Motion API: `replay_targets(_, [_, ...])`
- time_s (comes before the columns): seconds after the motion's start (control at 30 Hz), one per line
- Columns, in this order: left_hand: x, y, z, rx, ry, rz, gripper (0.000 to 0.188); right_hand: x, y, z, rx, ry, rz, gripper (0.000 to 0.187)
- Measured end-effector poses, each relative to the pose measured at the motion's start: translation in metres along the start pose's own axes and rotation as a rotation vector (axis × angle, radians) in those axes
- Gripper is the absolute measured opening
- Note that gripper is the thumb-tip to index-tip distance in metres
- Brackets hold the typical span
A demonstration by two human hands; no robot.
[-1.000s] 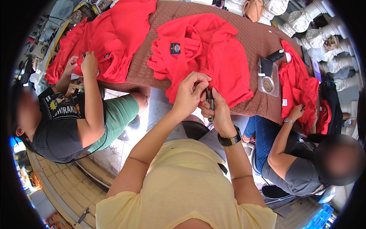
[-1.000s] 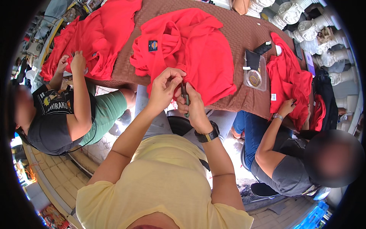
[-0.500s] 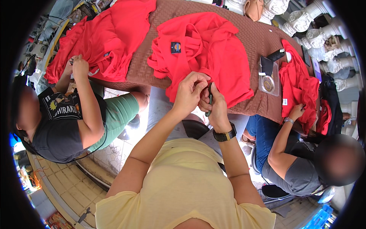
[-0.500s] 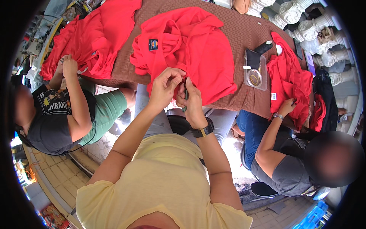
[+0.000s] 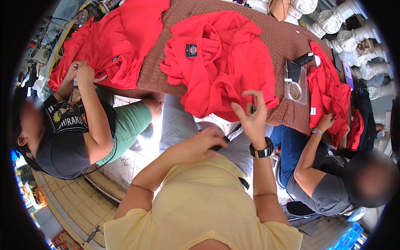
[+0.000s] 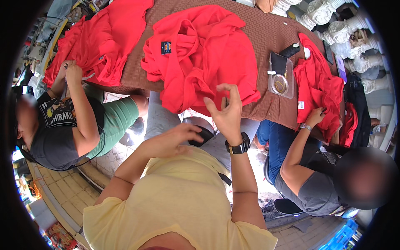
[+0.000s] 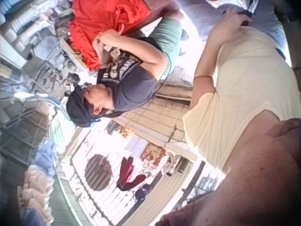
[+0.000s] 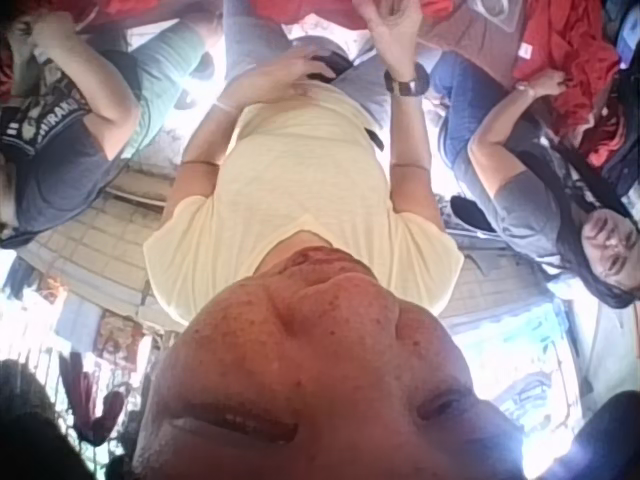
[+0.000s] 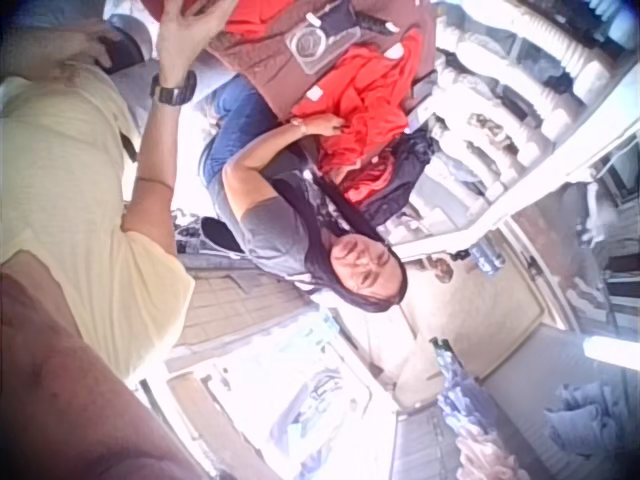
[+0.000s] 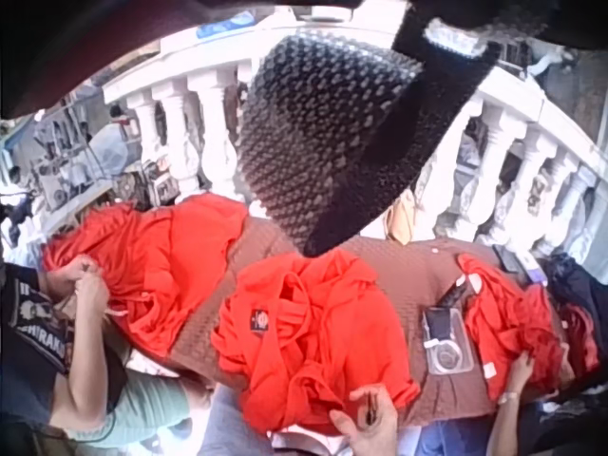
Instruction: The person is using shears to trim excess material and threads from the necklines of red t-shirts at a table.
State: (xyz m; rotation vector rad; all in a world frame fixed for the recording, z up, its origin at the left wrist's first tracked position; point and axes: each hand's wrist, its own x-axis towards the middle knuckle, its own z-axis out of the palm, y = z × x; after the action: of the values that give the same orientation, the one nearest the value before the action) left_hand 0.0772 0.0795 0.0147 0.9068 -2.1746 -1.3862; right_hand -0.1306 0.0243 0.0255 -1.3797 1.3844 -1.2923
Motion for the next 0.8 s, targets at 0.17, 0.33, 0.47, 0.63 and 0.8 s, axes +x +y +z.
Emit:
replay_targets(0.17, [0.063, 0.029, -0.030, 0.215, 0.936, 0.037, 0.033, 0.010, 0.011, 0.017, -0.185, 0.033, -0.240, 0.017])
replay_targets(0.33, [0.089, -0.001, -0.057, 0.322, 0.907, 0.208, 0.034, 0.013, -0.011, 0.019, -0.304, 0.230, -0.547, 0.025])
replay_targets(0.47, [0.091, 0.001, -0.061, 0.242, 0.987, 0.248, 0.032, 0.021, -0.007, 0.007, -0.331, 0.304, -0.577, 0.030])
replay_targets(0.63, [0.084, -0.001, -0.060, 0.260, 1.010, 0.248, 0.035, 0.018, -0.004, 0.010, -0.231, 0.273, -0.498, 0.031])
replay_targets(0.8, [0.064, 0.001, -0.069, 0.256, 1.035, -0.022, 0.042, 0.028, -0.010, -0.005, -0.186, 0.369, -0.423, 0.029])
